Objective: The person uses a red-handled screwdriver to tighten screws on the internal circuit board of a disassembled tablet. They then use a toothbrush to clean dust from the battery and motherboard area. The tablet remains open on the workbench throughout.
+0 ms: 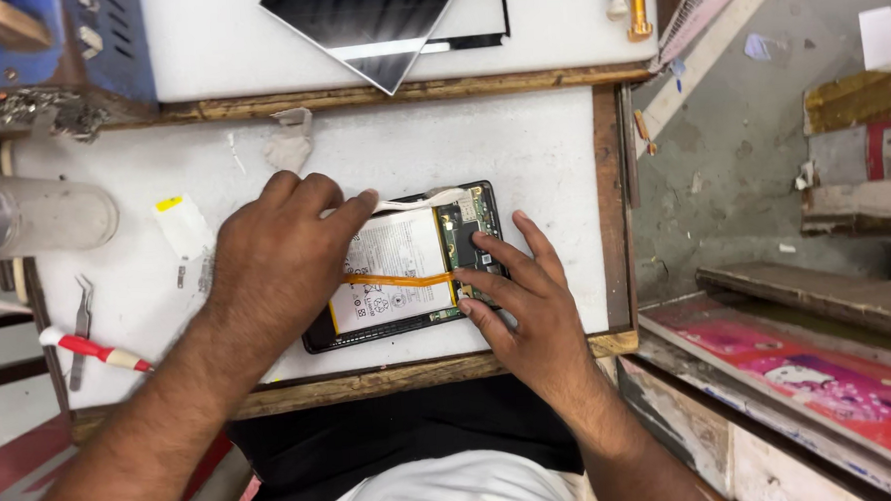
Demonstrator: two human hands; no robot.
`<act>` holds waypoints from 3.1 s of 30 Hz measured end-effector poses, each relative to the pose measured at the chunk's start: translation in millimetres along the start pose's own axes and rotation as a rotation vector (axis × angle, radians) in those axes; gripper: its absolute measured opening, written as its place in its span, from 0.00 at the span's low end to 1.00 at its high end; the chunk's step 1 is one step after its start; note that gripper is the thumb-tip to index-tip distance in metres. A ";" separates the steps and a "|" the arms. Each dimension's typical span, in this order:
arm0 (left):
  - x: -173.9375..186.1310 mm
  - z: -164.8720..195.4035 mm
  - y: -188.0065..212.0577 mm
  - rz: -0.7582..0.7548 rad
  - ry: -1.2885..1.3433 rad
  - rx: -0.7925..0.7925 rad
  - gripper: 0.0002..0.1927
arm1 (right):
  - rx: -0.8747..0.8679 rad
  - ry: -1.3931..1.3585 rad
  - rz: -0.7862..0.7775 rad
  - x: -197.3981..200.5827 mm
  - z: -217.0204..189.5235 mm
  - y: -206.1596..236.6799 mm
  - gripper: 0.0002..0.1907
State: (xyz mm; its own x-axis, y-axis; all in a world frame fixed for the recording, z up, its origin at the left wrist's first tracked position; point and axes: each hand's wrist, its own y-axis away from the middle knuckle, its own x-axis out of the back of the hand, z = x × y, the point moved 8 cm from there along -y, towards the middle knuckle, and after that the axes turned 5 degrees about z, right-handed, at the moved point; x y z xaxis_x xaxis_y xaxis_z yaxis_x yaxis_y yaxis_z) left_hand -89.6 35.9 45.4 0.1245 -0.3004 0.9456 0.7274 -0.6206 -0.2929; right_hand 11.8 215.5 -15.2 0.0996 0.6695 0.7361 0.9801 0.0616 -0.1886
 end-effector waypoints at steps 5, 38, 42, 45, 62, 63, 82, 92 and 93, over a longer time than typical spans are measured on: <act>0.6 -0.7 -0.9 0.028 0.032 0.006 0.19 | -0.027 0.006 0.000 3.2 1.1 1.0 0.15; 20.3 16.4 -7.2 0.118 0.230 0.022 0.19 | -0.102 -0.174 0.152 19.0 7.9 9.7 0.11; 19.6 -8.6 36.4 -0.073 0.224 0.229 0.30 | -0.098 -0.160 0.203 21.1 8.7 9.0 0.11; 2.0 -12.8 57.6 -0.184 0.209 0.256 0.43 | -0.113 -0.124 0.179 18.5 5.2 8.3 0.12; -19.8 3.1 69.5 -0.368 0.263 0.191 0.53 | -0.077 -0.026 0.140 17.1 -10.3 -1.6 0.18; -21.3 3.1 70.7 -0.370 0.272 0.191 0.52 | -0.064 0.011 0.143 19.0 -10.3 -5.2 0.18; 102.4 -111.8 215.5 0.327 -0.069 0.835 0.09 | 0.001 0.476 0.049 43.9 28.5 -75.5 0.12; 53.2 -105.7 206.7 -0.023 0.045 1.015 0.10 | -0.093 0.349 0.180 56.4 32.1 -74.2 0.13; 54.4 -104.5 206.0 0.002 0.046 1.030 0.09 | -0.122 0.312 0.186 59.5 32.9 -70.7 0.13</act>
State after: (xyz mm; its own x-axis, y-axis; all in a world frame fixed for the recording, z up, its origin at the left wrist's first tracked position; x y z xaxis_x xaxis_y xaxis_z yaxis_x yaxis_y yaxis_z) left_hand -3.5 -184.0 21.7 0.1165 -0.3418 0.9325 0.9553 0.2956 -0.0110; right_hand -57.2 275.3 20.5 0.3072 0.4021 0.8625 0.9516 -0.1411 -0.2731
